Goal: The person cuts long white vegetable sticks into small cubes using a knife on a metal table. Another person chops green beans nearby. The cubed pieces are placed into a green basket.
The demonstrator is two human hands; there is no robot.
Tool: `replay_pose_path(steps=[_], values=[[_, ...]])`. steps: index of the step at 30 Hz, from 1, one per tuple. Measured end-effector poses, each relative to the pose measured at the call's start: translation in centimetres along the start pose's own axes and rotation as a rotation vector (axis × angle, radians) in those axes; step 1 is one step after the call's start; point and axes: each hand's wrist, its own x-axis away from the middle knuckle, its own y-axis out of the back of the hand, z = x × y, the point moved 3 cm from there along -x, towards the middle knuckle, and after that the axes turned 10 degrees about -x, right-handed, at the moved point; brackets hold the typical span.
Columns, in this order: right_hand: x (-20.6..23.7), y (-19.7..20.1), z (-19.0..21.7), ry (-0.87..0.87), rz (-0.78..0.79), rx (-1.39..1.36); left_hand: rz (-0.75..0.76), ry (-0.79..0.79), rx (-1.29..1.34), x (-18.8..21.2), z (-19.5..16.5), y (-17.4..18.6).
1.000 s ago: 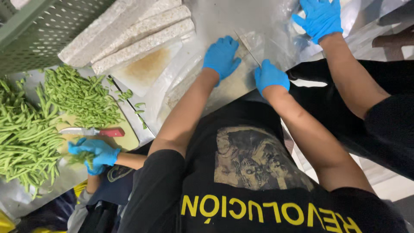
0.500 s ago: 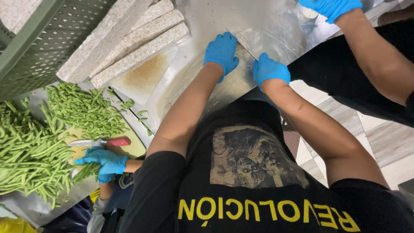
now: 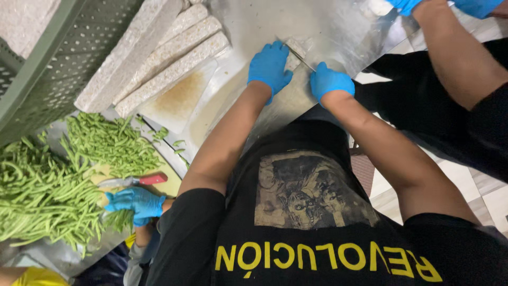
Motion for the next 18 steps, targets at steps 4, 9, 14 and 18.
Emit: replay_pose_path(steps=[4, 9, 14, 18], values=[[2.0, -0.1, 0.9, 0.084, -0.064, -0.015, 0.025, -0.001, 0.004, 1.6, 0.2, -0.6], [2.7, -1.0, 2.5, 0.069, -0.056, -0.018, -0.060, -0.034, -0.016, 2.3, 0.2, -1.4], [2.1, -1.3, 2.0, 0.035, -0.025, -0.041, -0.080, -0.031, -0.016, 1.9, 0.1, -1.8], [1.1, -2.5, 0.6, 0.062, -0.046, -0.018, -0.071, -0.040, -0.019, 1.6, -0.1, -1.8]])
